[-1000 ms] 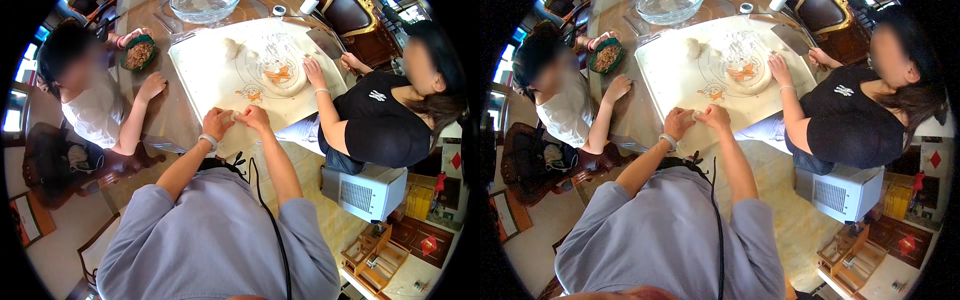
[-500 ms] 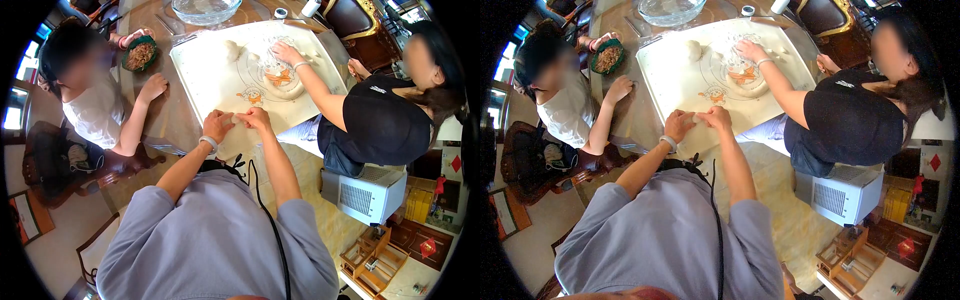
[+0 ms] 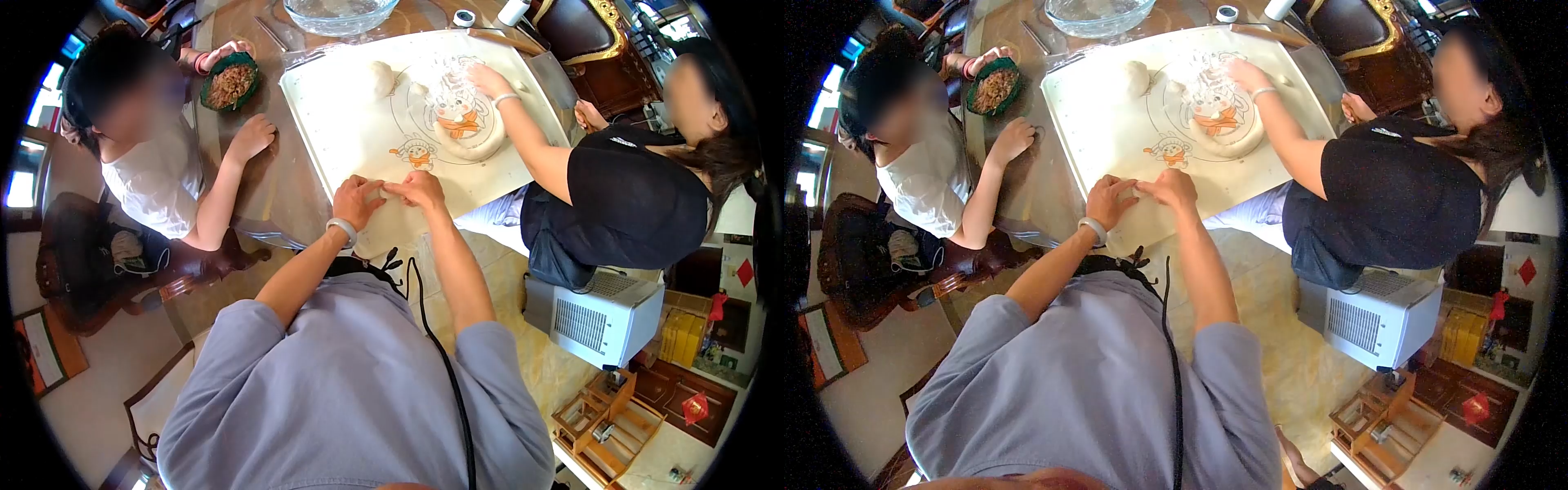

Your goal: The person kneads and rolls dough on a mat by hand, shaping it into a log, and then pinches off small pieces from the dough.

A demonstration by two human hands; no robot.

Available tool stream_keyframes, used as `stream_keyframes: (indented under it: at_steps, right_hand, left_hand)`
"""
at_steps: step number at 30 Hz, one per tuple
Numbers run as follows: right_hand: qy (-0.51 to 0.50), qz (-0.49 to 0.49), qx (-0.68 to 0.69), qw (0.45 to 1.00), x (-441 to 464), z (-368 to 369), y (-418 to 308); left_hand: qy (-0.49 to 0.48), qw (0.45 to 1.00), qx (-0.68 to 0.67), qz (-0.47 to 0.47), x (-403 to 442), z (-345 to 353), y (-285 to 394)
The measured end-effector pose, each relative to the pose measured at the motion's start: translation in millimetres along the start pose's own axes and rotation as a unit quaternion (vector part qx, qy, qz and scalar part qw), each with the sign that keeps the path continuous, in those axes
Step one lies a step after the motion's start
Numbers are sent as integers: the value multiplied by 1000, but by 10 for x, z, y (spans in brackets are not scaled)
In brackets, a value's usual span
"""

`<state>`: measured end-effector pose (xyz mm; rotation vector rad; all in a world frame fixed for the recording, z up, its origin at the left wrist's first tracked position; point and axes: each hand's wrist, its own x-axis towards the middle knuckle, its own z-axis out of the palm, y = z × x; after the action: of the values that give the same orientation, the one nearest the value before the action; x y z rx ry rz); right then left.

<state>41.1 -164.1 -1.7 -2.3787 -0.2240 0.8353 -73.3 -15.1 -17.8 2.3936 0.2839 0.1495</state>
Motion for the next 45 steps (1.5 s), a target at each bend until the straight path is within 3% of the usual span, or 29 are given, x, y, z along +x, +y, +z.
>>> stream_keyframes:
  at_steps: [1, 4, 7, 13, 16, 19, 22, 25, 28, 31, 34, 37, 40, 41, 45]
  right_hand:
    - [-16, -3, 24, 1000, 18, -7, 27]
    - [69, -19, -104, 992, -81, 53, -83]
    - [32, -6, -44, 999, -57, 40, -36]
    - [56, -3, -117, 992, -190, 17, -188]
    - [71, -69, -74, 992, -120, 83, 7]
    - [79, -68, -61, 993, -125, 84, 41]
    - [26, -22, 80, 996, -14, 89, 151]
    - [52, 0, 0, 999, 19, 127, 91]
    - [17, -6, 151, 988, 18, 83, 140]
    - [43, 3, 45, 998, -49, 68, 16]
    - [61, -17, 132, 989, -25, 158, 145]
    - [216, -208, 78, 951, -106, 414, 358]
    - [250, -231, -7, 940, -280, 522, 296]
    - [221, -196, 18, 955, -338, 493, 233]
    - [229, -203, 50, 951, -285, 508, 290]
  left_hand:
    - [-3, 1000, 0, -2, 5, 0, -3]
    - [-5, 1000, -2, -5, 1, 14, -8]
    - [7, 1000, 5, 6, -4, 9, -21]
    - [15, 1000, 0, 10, -5, 21, -29]
    - [21, 1000, 6, 18, -4, 37, -20]
    - [15, 1000, -2, 10, -9, 11, -24]
    - [1, 1000, -4, 1, -22, 18, -14]
    - [-4, 1000, -4, -3, -8, 10, -25]
    - [0, 1000, -2, -1, -1, 7, 0]
    - [9, 1000, 0, 0, -30, 25, 16]
    - [14, 1000, 22, 11, -11, 35, 23]
    - [24, 999, 43, 13, -11, 72, 46]
    - [45, 997, 56, 17, -35, 89, 49]
    - [49, 997, 57, 17, -32, 97, 50]
    - [52, 998, 41, 14, -16, 112, 28]
